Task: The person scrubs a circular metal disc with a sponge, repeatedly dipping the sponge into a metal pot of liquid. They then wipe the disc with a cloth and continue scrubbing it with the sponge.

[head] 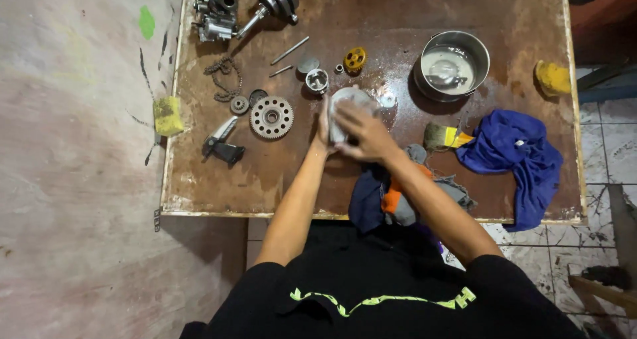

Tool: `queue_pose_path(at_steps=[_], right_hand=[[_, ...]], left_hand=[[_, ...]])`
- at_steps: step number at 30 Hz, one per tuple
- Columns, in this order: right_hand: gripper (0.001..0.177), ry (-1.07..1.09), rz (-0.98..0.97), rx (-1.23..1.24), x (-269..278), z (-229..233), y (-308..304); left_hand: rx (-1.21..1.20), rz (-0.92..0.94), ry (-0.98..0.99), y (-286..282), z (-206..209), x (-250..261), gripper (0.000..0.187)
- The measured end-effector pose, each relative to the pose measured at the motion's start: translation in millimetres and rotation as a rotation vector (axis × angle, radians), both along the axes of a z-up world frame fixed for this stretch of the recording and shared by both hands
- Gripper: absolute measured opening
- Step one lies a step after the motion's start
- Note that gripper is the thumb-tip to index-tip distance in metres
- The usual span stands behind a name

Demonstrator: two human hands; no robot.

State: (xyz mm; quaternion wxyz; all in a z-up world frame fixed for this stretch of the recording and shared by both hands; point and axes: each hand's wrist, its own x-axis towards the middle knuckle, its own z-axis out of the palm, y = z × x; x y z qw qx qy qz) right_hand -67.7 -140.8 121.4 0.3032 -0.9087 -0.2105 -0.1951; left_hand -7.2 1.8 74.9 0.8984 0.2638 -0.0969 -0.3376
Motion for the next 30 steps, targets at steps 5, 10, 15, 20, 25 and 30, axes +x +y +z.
queue_pose_path(at_steps=[5,10,15,20,25,30], right_hand=[[0.057,0.079,0.001,0.185,5,-16,1],[0.052,-0.095,0.122,-0.122,-6,13,2],[0.043,-0.035,-0.048,0.165,4,-26,-3],[0.051,-0.126,0.127,-0.100,1,-3,4],[0.051,-0.084,0.106,0.023,-1,-28,-1],[0.059,-0.026,-0.065,-0.043,4,-18,5]], left_hand=[[-0.065,0.042,-0.012,1,-87,21,0.076],[-0.035,-0.018,-0.130,1,-4,1,0.077],[-0.005,0.049,-0.019,3,-63,13,0.075],[-0.033,0.027,-0.045,0,-43,13,0.074],[-0.115,0.016,0.002,5,-44,9,0.071],[-0.051,0.066,0.039,2,-65,15,0.071]])
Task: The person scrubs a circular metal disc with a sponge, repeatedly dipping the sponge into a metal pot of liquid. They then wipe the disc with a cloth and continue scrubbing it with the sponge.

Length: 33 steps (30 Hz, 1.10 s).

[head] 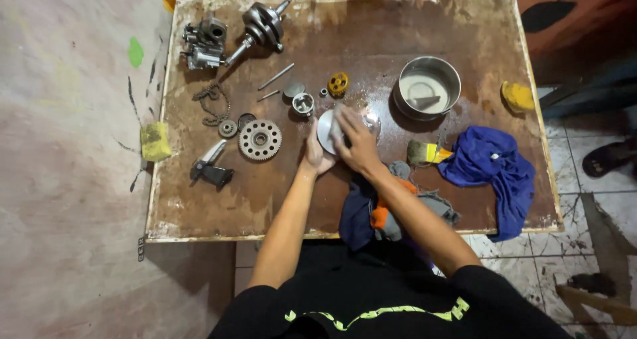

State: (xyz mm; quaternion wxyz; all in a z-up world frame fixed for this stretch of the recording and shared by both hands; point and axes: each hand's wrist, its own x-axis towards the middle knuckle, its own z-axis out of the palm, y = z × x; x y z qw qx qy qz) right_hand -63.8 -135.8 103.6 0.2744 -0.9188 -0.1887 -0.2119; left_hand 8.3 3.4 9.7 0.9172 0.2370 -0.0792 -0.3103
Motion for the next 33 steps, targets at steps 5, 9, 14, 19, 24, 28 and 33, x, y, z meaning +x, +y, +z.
queue_pose_path(at_steps=[5,9,14,19,24,28,33], right_hand=[[0.054,-0.033,0.136,0.177,-4,-7,-6],[0.062,-0.018,-0.003,0.018,-2,6,3],[0.070,-0.106,0.010,0.032,-11,8,1],[0.063,0.105,-0.257,0.116,6,-27,-11],[0.060,-0.047,0.139,0.078,-3,4,-8],[0.063,0.098,-0.155,0.140,0,-12,-10],[0.078,-0.092,0.176,0.063,-5,6,-7]], left_hand=[[-0.041,-0.034,-0.024,2,12,-6,0.075],[0.069,0.002,-0.085,4,28,-9,0.074],[0.005,-0.029,-0.059,4,43,-19,0.075],[-0.049,0.017,-0.039,3,23,-13,0.066],[-0.002,0.118,-0.039,2,47,-16,0.059],[0.061,0.189,0.050,4,23,-13,0.056],[0.081,0.192,0.008,8,-23,2,0.057]])
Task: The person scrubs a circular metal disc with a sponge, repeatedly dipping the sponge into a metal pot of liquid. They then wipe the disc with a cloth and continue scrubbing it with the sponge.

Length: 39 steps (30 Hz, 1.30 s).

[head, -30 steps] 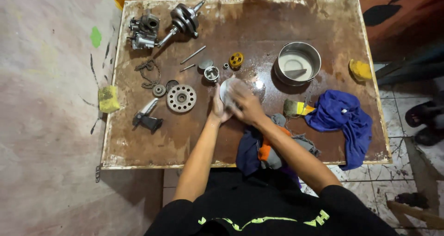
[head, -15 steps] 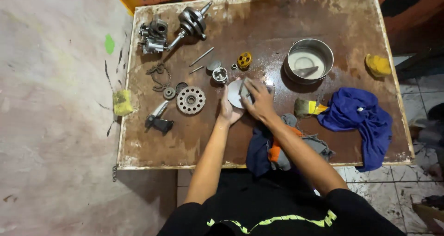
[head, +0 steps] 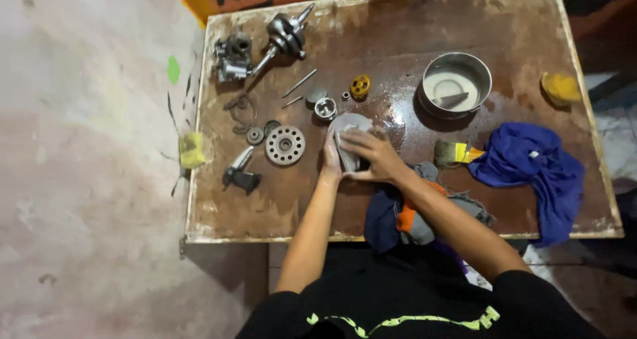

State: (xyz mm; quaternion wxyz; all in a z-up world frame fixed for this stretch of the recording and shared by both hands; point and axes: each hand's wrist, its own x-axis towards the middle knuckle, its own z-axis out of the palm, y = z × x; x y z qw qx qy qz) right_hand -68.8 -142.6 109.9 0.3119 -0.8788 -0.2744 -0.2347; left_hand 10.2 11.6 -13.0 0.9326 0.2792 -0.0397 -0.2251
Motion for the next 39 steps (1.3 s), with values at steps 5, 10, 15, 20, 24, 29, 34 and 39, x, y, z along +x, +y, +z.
queue_pose_path(at_steps=[5,10,15,20,24,29,34,39], right_hand=[[0.086,0.131,-0.250,0.082,2,-10,-6],[0.054,-0.006,0.017,0.113,5,-17,-14],[0.023,0.042,-0.241,0.297,15,-38,-16],[0.023,0.009,-0.218,0.286,12,-27,-11],[0.030,0.043,-0.154,0.126,21,-26,-8],[0.046,0.066,-0.278,0.080,9,-23,-8],[0.080,0.079,-0.251,0.033,11,-8,0],[0.066,0.000,-0.028,0.032,22,-12,-2]], left_hand=[[0.012,-0.034,0.021,-2,28,-16,0.055],[-0.017,-0.030,-0.002,-4,32,-15,0.060],[-0.041,-0.066,0.000,-8,41,-20,0.057],[-0.067,-0.189,-0.071,0,26,-14,0.055],[-0.086,-0.245,0.003,-2,31,-13,0.056],[-0.046,-0.191,-0.023,1,48,-24,0.066],[-0.118,-0.047,0.024,-2,27,-8,0.068],[-0.080,-0.039,-0.159,-3,33,7,0.059]])
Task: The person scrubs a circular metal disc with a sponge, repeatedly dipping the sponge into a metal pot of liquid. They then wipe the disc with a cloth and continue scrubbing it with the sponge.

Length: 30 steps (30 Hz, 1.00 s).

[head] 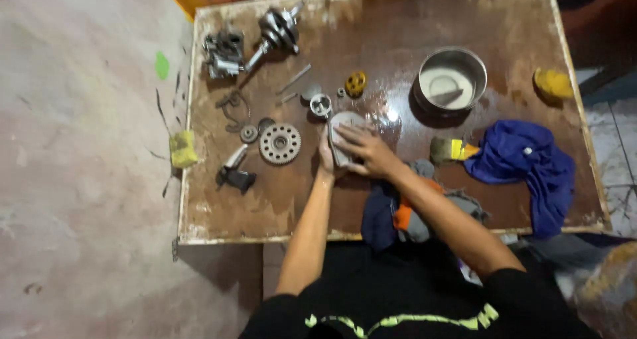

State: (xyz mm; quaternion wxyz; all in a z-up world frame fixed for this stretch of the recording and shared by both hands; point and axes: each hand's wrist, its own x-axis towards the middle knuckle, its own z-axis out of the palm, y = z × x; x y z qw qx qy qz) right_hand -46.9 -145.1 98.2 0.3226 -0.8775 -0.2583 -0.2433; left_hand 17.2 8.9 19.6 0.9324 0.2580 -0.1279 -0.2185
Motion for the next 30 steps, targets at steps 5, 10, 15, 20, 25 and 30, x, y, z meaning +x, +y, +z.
queue_pose_path(at_steps=[5,10,15,20,25,30], right_hand=[[0.058,0.131,-0.005,0.026,-9,-16,4],[0.068,-0.043,0.140,-0.138,-18,11,7],[0.063,0.058,0.005,0.078,-7,1,-4],[0.053,-0.055,0.204,0.046,-3,-17,-9],[0.051,0.120,-0.192,0.093,-4,-18,-5],[0.053,-0.052,0.128,-0.039,-11,-18,-2]], left_hand=[[0.013,-0.079,0.123,-2,-9,-19,0.068],[0.161,0.066,-0.074,-4,-7,-25,0.084],[0.235,0.076,-0.075,-4,-56,-21,0.088],[0.189,0.041,-0.113,-8,6,-28,0.093],[0.146,-0.032,0.064,2,-53,-21,0.092],[0.128,-0.063,0.040,-5,-49,-23,0.087]])
